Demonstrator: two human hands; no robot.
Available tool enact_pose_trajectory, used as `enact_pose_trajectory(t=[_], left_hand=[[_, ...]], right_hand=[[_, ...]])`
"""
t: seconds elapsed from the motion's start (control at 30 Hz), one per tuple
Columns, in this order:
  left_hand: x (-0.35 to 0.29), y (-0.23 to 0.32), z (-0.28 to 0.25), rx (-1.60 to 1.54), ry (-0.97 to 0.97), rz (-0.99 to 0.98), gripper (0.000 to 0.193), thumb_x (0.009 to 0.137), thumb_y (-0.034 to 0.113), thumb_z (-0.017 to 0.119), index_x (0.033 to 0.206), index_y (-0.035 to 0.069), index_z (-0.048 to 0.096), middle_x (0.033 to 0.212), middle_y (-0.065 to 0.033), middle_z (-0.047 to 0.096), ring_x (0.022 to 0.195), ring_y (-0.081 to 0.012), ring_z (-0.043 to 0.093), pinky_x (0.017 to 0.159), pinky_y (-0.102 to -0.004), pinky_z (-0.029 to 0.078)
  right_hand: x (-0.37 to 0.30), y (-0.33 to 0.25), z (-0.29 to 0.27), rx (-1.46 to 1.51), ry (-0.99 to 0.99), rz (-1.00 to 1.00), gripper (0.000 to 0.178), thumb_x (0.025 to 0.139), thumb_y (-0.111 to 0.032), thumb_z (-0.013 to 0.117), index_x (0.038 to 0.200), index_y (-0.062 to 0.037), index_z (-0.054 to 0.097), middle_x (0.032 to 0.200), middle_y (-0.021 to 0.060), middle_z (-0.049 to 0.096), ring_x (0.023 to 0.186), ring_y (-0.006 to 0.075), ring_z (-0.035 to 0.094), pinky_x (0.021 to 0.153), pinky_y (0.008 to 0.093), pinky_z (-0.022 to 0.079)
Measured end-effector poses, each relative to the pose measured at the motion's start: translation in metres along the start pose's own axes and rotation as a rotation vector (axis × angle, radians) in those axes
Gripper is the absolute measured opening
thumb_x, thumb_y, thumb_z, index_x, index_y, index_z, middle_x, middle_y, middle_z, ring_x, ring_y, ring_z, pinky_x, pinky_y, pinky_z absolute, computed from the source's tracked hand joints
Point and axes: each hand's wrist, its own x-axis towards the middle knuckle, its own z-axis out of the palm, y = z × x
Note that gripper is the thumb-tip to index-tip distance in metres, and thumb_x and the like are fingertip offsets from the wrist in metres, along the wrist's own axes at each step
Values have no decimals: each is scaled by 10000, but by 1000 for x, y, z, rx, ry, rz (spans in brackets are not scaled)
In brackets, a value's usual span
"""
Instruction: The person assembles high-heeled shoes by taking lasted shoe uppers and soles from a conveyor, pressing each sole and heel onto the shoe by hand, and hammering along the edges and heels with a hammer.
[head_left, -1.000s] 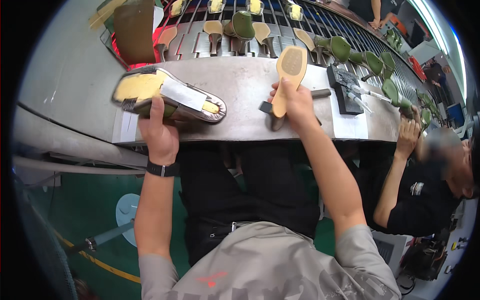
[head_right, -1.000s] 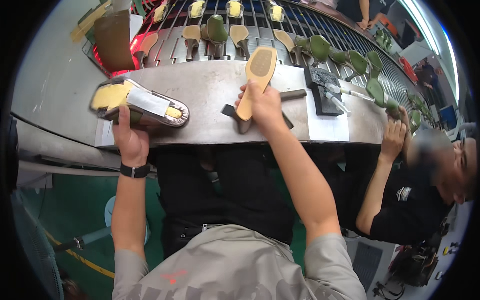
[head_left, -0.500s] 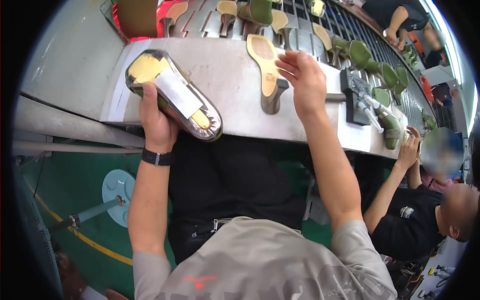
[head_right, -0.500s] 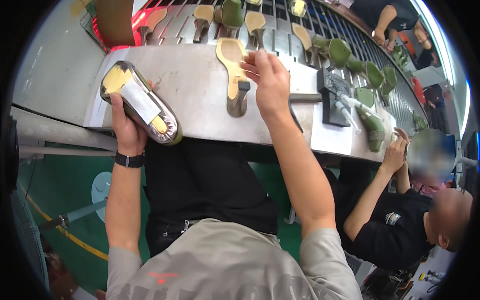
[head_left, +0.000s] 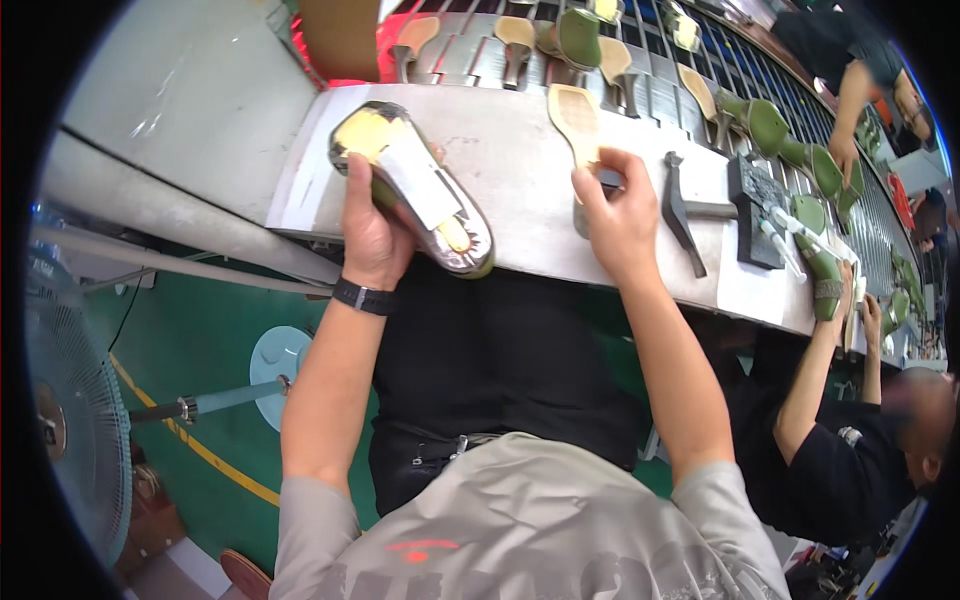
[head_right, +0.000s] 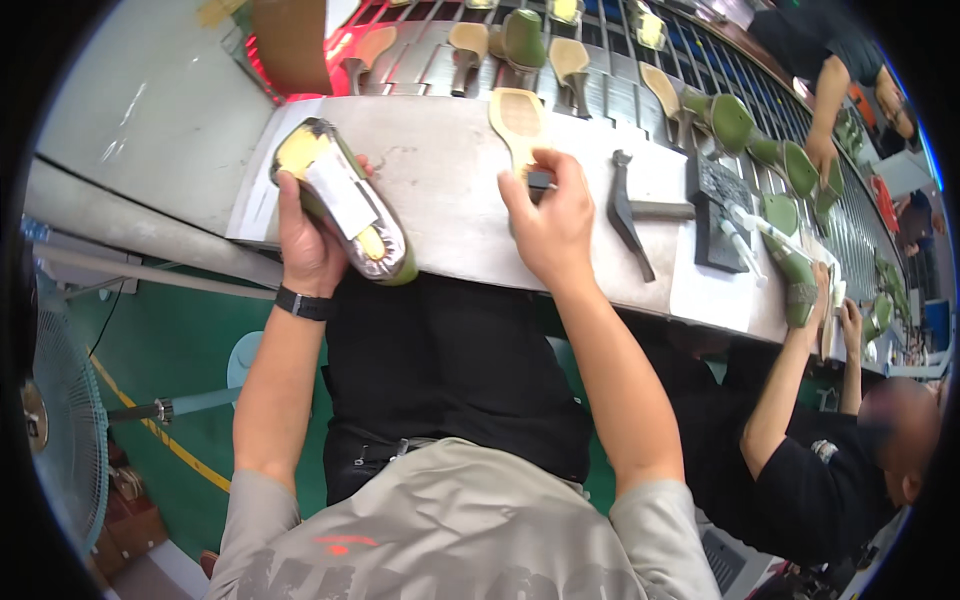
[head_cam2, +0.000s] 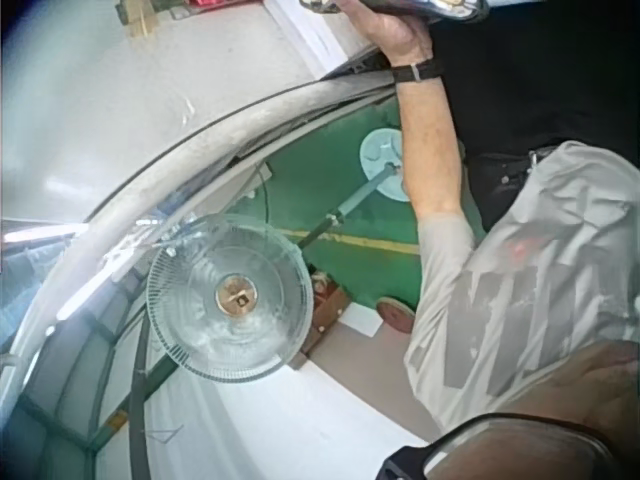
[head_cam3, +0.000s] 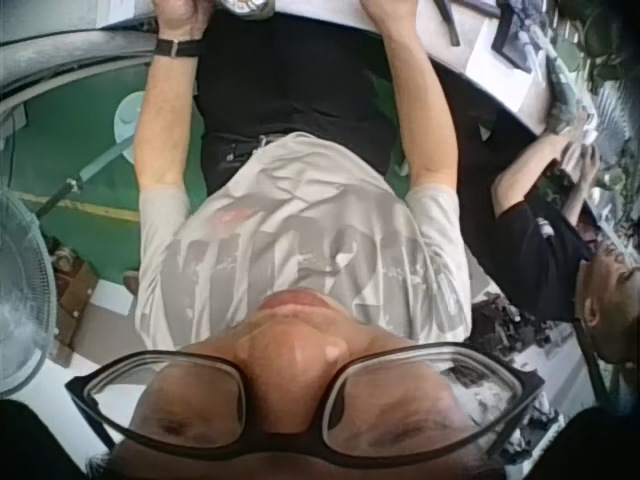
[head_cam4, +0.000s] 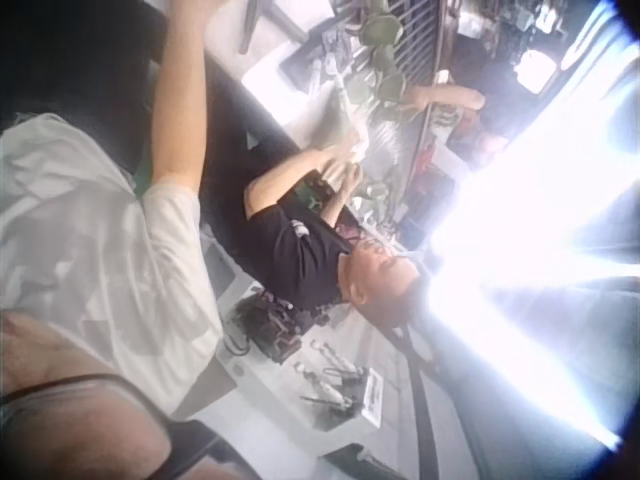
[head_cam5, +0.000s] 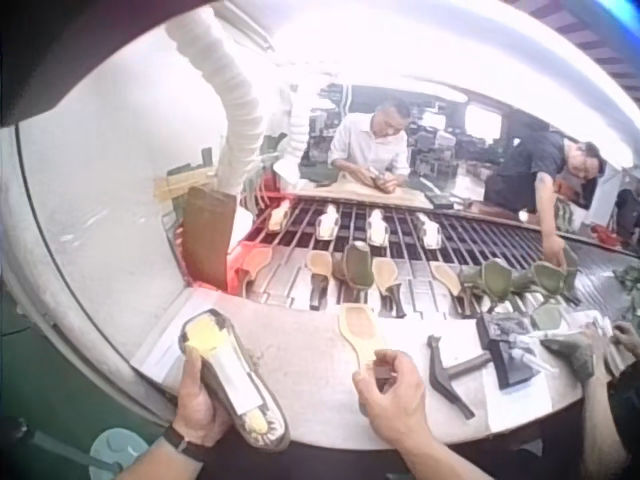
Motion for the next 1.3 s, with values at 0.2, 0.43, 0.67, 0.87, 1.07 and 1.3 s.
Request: enact_pose_trajectory(t=[0.2,0.43,0.67,0.87,1.07,1.3], left_hand=[[6,8,12,52,30,-25,676,1016,593,602,1381,26,562,1195,-146,710,1096,-249,698,997,-422,564],[2,16,54,124,-99,78,509,959,350,702,1277,-42,636,1171,-103,719,1054,-185,690,941,-330,539],[-1,12,68,320,-438,104,645,890,356,768,1344,-66,592,1225,-132,713,1113,-207,679,999,-363,525],[30,60,108,238,-408,44,594,1030,333,650,1446,-41,449,1359,-267,626,1273,-365,646,1053,-484,555],[7,56,127,91,-396,-7,423,1051,145,586,1425,6,448,1310,-308,647,1223,-404,670,1017,-512,582],[-20,45,134,187,-643,38,344,1027,79,614,1349,-11,535,1328,-302,649,1266,-374,656,1067,-488,551]], right_hand=[[-35,0,-47,24,-101,57,330,990,-160,686,1216,73,627,1307,232,639,1024,310,668,917,368,517],[-169,-38,-126,877,-114,494,642,1025,-454,609,1477,-15,486,1470,252,562,1242,314,642,1031,402,532],[-134,-26,-94,921,-332,981,331,1000,-100,672,1291,36,593,1051,195,744,891,272,772,810,414,654],[-96,-60,-89,742,-173,548,241,990,-104,706,1124,93,675,983,219,754,811,269,768,777,401,652],[-71,-92,-111,811,-348,102,193,993,-12,633,1099,135,697,979,210,769,782,238,775,687,349,656],[-37,-152,-105,871,-601,477,237,1034,-73,600,1128,131,676,959,192,768,780,209,771,678,321,643]])
